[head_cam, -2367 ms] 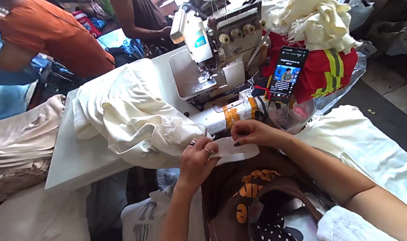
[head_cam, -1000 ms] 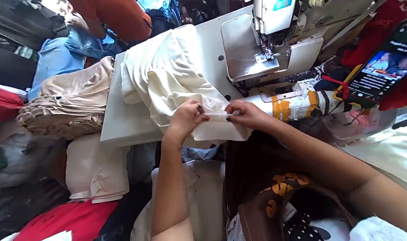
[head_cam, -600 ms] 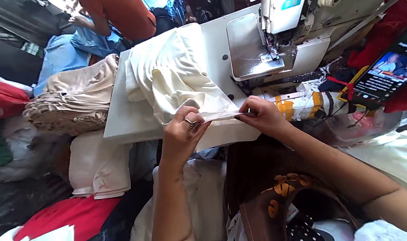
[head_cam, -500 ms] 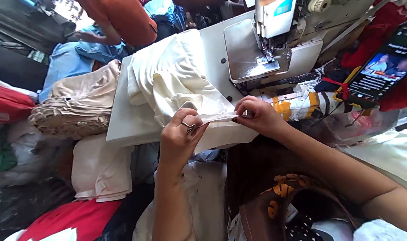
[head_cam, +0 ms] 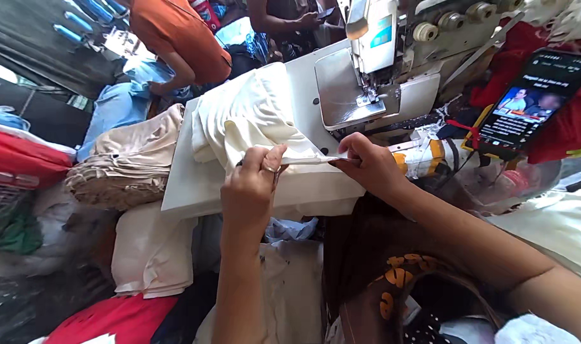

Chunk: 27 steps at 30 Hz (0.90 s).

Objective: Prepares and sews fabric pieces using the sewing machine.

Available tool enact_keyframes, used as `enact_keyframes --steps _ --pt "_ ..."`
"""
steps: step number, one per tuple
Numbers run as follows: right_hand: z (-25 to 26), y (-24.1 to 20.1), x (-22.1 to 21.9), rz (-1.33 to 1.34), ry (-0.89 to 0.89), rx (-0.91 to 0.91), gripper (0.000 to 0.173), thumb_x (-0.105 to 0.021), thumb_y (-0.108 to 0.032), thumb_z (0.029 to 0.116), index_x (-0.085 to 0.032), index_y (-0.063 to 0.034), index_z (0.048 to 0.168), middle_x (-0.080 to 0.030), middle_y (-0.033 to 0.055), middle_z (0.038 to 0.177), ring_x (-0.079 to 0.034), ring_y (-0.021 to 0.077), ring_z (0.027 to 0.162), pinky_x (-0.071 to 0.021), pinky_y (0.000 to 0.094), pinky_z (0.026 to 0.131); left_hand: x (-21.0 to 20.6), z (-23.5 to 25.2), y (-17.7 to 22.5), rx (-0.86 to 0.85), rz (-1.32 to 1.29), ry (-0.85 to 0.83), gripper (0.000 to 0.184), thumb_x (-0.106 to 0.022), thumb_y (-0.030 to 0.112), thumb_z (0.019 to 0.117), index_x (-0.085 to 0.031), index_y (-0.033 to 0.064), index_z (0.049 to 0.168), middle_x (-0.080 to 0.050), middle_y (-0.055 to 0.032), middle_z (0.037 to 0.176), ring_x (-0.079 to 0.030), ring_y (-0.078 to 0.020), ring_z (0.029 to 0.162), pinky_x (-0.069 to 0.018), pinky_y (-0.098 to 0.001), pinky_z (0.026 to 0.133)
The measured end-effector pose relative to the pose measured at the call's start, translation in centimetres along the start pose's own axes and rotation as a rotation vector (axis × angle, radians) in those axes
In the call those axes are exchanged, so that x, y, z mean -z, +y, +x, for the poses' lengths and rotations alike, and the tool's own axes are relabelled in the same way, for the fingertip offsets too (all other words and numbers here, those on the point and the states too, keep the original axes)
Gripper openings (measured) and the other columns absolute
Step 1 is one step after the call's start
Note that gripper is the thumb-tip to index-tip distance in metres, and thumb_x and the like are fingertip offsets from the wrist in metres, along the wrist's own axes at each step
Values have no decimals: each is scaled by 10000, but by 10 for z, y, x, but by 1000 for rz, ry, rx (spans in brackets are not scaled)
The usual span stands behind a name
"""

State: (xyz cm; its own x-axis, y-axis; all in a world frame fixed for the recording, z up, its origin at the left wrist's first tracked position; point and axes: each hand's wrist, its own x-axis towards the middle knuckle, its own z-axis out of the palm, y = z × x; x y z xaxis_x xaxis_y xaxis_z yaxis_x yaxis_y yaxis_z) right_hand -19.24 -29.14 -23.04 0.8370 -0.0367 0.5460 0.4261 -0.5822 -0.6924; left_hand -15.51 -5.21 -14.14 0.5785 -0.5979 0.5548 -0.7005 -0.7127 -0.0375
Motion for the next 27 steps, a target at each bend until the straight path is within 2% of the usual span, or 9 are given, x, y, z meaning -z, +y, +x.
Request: enact_keyframes --steps 2,5,8,10,12,15,18,23,27 --pt "8 6 4 -75 23 43 174 -641 -194 1001 -693 -56 1094 -664 67 769 -636 202 629 -540 400 564 -8 29 3 77 50 10 244 -643 227 1020 -715 13 1114 -651 -238 1095 -660 -428 899 -536 -562 725" --pt "23 19 12 -165 82 36 186 -586 -167 1030 -721 -40 1039 -730 113 877 -723 259 764 -587 471 663 -44 87 1 165 -205 58 233 -609 169 1023 -690 -36 1098 -668 -225 1167 -642 -369 1114 -502 -524 968" --pt "31 38 32 -183 2 -119 193 -576 -170 1035 -694 -18 1043 -682 144 842 -680 296 730 -561 512 657 -102 138 11 322 -546 42 221 -522 106 1041 -655 -39 1141 -694 -172 1106 -668 -235 1044 -527 -423 941" --pt "22 56 45 -98 -130 -278 212 -561 -193 1045 -688 -27 1081 -669 139 849 -666 282 747 -561 526 691 -136 153 26 451 -578 -84 229 -525 101 1043 -646 -10 1201 -695 -184 1166 -673 -297 1105 -522 -518 978" --pt "2 73 53 102 -204 -417 213 -567 -193 1027 -696 -46 1112 -668 93 833 -639 194 735 -554 445 705 -163 151 41 512 -551 -182 200 -588 127 1007 -651 36 1174 -703 -170 1101 -677 -327 1055 -524 -565 931" --pt "-28 78 63 444 -216 -556 231 -564 -175 1021 -688 -18 1138 -680 21 860 -620 35 750 -539 251 721 -171 142 59 508 -590 -141 192 -637 104 936 -637 66 1124 -643 -87 885 -628 -235 828 -512 -460 769" --pt "-33 73 66 621 -133 -640 197 -575 -115 1012 -680 -18 1147 -708 5 888 -657 17 788 -563 225 748 -174 143 64 515 -638 -112 246 -666 107 912 -603 63 1145 -608 -58 839 -597 -180 753 -506 -388 709" --pt "-14 77 59 666 -4 -628 189 -572 -52 1006 -669 -21 1165 -725 29 896 -685 60 786 -588 258 742 -186 173 64 585 -547 -141 154 -605 67 913 -598 25 1061 -630 -103 891 -623 -222 852 -509 -427 782" --pt "-13 76 52 718 31 -641 198 -577 -31 1001 -663 -9 1177 -729 41 908 -692 69 797 -593 256 752 -189 179 60 544 -536 -135 131 -641 63 907 -595 9 1017 -650 -128 930 -639 -221 912 -509 -420 836"
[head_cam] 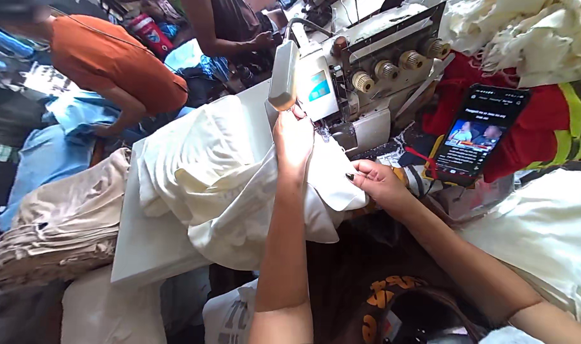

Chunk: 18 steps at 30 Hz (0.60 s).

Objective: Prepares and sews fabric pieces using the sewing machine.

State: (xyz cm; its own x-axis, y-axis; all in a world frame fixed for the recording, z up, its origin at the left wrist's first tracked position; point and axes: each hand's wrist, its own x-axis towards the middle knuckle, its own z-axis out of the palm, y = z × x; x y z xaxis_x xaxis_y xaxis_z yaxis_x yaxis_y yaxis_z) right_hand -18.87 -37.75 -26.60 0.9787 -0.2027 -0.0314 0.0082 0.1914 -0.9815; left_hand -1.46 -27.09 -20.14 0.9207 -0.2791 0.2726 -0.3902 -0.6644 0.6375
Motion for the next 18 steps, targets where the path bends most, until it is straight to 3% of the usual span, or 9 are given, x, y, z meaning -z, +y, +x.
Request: enact_keyframes --steps 4,8,11,13,15,16,17,18 --pt "3 0 -7 -18 0 6 176 -590 -37 999 -672 -6 1152 -723 29 905 -681 52 799 -585 250 759 -2 8 -9 -26 -65 -2 137 -673 39 842 -603 20 958 -683 -126 939 -666 -213 928 -530 -431 831" --pt "12 0 -11 8 -12 -31 147 -574 -72 1027 -678 -12 1111 -706 33 836 -660 63 719 -568 244 676 0 13 -17 -83 -100 56 269 -734 136 884 -645 -10 1092 -690 -144 997 -665 -227 948 -529 -430 871" --pt "17 -1 -9 96 -6 -73 153 -530 -59 1045 -665 -11 1097 -681 33 793 -621 57 640 -537 214 591 21 -21 -24 -318 -187 208 274 -681 91 932 -621 -44 1163 -661 -174 1151 -617 -253 1115 -491 -407 994" --pt "18 -4 -5 119 -24 -103 162 -518 -62 1049 -662 -11 1103 -675 27 778 -605 50 609 -525 204 564 41 -63 -32 -460 -182 137 312 -722 198 947 -611 -1 1160 -641 -148 1201 -607 -227 1178 -504 -388 1014" --pt "20 -6 1 44 -51 -101 157 -519 -86 1055 -654 -16 1094 -667 25 764 -590 46 570 -519 196 533 44 -92 -51 -564 -162 -63 535 -834 390 833 -594 84 1202 -600 -112 1306 -532 -238 1295 -446 -430 1097" --pt "20 -7 5 -69 -51 -71 166 -516 -104 1061 -651 -18 1107 -665 30 782 -587 49 566 -521 204 531 39 -99 -58 -606 -97 -127 591 -864 399 796 -605 109 1242 -571 -130 1386 -482 -296 1362 -384 -500 1150" --pt "19 -8 8 -237 -29 -9 181 -514 -118 1066 -652 -28 1139 -668 34 839 -592 61 587 -531 227 550 34 -103 -64 -650 -20 -146 551 -853 345 816 -645 116 1272 -563 -157 1431 -452 -355 1405 -315 -568 1190" --pt "17 -9 9 -436 21 95 204 -519 -116 1057 -663 -39 1179 -676 51 934 -609 95 626 -551 275 581 30 -103 -69 -704 66 -119 431 -782 290 895 -679 128 1281 -582 -158 1432 -460 -369 1412 -282 -593 1201"
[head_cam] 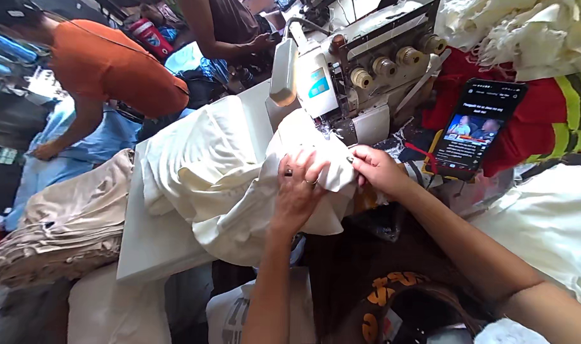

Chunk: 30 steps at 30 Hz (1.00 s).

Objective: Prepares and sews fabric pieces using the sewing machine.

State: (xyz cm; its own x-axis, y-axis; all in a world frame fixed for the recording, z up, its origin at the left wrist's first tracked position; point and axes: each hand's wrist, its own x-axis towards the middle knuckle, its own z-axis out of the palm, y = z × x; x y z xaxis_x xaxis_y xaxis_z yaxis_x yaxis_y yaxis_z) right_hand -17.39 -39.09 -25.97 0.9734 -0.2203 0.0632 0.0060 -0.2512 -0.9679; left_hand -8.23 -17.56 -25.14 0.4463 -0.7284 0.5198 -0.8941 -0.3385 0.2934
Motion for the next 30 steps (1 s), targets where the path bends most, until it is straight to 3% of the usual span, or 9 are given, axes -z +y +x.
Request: enact_keyframes --steps 4,7,9,14,16,19,23,25,30 --pt "-14 -23 10 -338 73 496 371 -619 -28 918 -601 -15 1288 -590 166 1345 -663 190 923 -583 348 727 23 21 17 -108 36 40 175 -636 167 1007 -762 60 950 -763 -97 1076 -694 -255 1145 -423 -521 1127" --pt "-28 -43 16 -206 -197 634 329 -616 -70 945 -596 -65 1273 -684 66 1043 -637 95 758 -564 273 653 67 33 64 -221 -66 -193 227 -564 216 1049 -718 82 950 -711 -26 801 -700 -139 790 -565 -365 856" --pt "-31 -48 21 -55 -344 640 287 -577 -92 1001 -563 -46 1284 -699 31 957 -601 30 716 -529 194 650 89 35 87 -259 -122 -247 259 -540 280 1073 -681 91 964 -659 -17 722 -640 -124 672 -530 -313 721" --pt "-22 -46 17 57 -225 717 446 -756 -215 927 -520 -39 1264 -645 38 1039 -614 13 785 -559 174 666 112 42 53 -139 -241 -293 240 -764 350 903 -656 151 983 -621 31 866 -602 -45 781 -528 -226 706" --pt "-15 -48 9 -117 -130 747 411 -807 -197 864 -628 -60 1208 -647 59 1022 -638 86 814 -577 246 665 107 45 39 -124 -44 -305 280 -826 251 806 -670 138 1008 -612 -32 944 -621 -151 783 -544 -338 671" --pt "-11 -49 1 -307 -60 761 327 -786 -223 874 -688 -104 1163 -649 56 921 -627 133 697 -541 312 566 99 44 40 -134 163 -240 144 -764 74 839 -697 92 965 -636 -103 938 -654 -261 760 -549 -447 650" --pt "-26 -59 1 -206 -184 732 344 -771 -199 884 -673 -77 1191 -687 34 948 -567 62 622 -512 244 547 116 31 69 -263 44 -234 161 -657 252 984 -758 150 911 -731 3 933 -681 -142 956 -463 -444 1011" --pt "-40 -64 -1 -93 -283 690 319 -756 -195 890 -639 -52 1151 -647 16 786 -558 33 611 -503 204 565 124 24 91 -346 -72 -320 195 -603 241 1035 -724 138 922 -720 11 895 -673 -123 1011 -362 -453 1142" --pt "-67 -65 9 -31 -359 739 265 -713 -198 959 -627 -17 1133 -681 65 889 -596 29 726 -504 156 670 120 15 86 -345 -213 -411 204 -586 300 1044 -675 133 968 -719 19 912 -673 -83 1035 -317 -449 1179"
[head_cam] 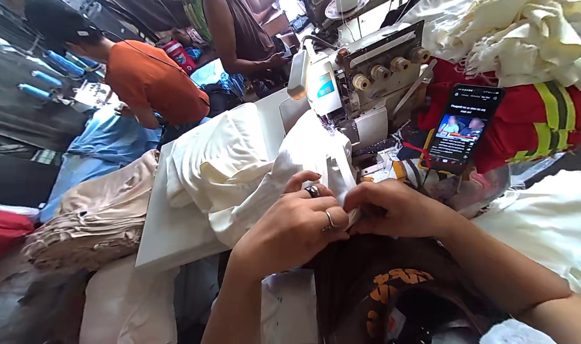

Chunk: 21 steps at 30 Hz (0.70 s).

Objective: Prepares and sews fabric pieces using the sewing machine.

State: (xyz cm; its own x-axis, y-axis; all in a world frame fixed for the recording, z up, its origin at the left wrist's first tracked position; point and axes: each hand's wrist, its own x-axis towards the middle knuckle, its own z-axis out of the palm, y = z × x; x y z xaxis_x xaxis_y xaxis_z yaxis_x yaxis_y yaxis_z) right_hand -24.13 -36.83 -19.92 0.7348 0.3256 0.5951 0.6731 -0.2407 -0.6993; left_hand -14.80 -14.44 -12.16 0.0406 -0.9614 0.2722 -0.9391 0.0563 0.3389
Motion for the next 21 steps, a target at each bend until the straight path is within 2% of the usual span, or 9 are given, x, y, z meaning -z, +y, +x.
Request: enact_keyframes --steps 3,5,9,11,13,14,16,18,21 --pt "-16 -1 8 -16 98 -23 215 -676 -211 997 -655 -32 1113 -680 53 904 -598 14 732 -516 150 660 -16 4 -30 58 56 8 244 -649 370 988 -723 139 955 -721 37 872 -677 -82 927 -335 -492 1147" --pt "-26 -1 16 -85 175 -101 182 -662 -217 999 -686 -66 1097 -689 2 888 -612 -7 741 -538 158 670 -27 4 -62 76 43 75 226 -697 356 945 -751 137 927 -731 33 856 -682 -89 868 -388 -500 1083" --pt "-42 0 28 -363 254 -297 217 -656 -282 981 -722 -140 1132 -618 -41 748 -557 26 627 -503 227 575 -34 1 -102 133 -128 266 189 -765 305 899 -731 126 850 -716 26 865 -645 -91 904 -396 -441 1018" --pt "-49 4 29 -404 251 -332 195 -658 -274 980 -726 -134 1097 -624 -34 734 -560 37 617 -504 237 570 -33 6 -99 131 -277 319 194 -785 300 888 -701 139 820 -731 34 903 -675 -102 1009 -415 -431 1102" --pt "-53 6 29 -375 249 -359 167 -674 -250 967 -722 -112 1049 -621 -33 742 -556 32 628 -496 225 577 -33 9 -93 127 -389 358 198 -819 269 855 -672 146 806 -726 33 891 -688 -130 1029 -440 -429 1120" --pt "-54 6 28 -352 254 -372 161 -688 -243 956 -711 -101 1028 -630 -31 760 -567 28 644 -503 220 588 -32 9 -90 133 -423 380 205 -837 244 832 -657 150 805 -714 39 876 -685 -128 1010 -474 -396 1079" --pt "-54 5 27 -315 264 -388 152 -713 -230 934 -677 -91 983 -647 -32 801 -598 17 691 -531 211 618 -29 7 -81 154 -481 432 237 -865 185 791 -631 161 826 -683 60 842 -675 -87 900 -553 -288 891" --pt "-52 5 25 -283 276 -392 155 -725 -225 922 -668 -83 948 -643 -30 796 -602 20 696 -533 214 621 -22 4 -69 170 -506 456 280 -874 177 781 -610 174 874 -656 73 836 -657 -61 828 -565 -238 781" --pt "-51 6 19 -216 258 -404 164 -729 -249 937 -672 -105 994 -621 -41 778 -585 8 673 -522 193 606 -11 2 -47 122 -446 418 348 -890 214 778 -593 176 956 -668 78 847 -673 -66 844 -582 -262 808"
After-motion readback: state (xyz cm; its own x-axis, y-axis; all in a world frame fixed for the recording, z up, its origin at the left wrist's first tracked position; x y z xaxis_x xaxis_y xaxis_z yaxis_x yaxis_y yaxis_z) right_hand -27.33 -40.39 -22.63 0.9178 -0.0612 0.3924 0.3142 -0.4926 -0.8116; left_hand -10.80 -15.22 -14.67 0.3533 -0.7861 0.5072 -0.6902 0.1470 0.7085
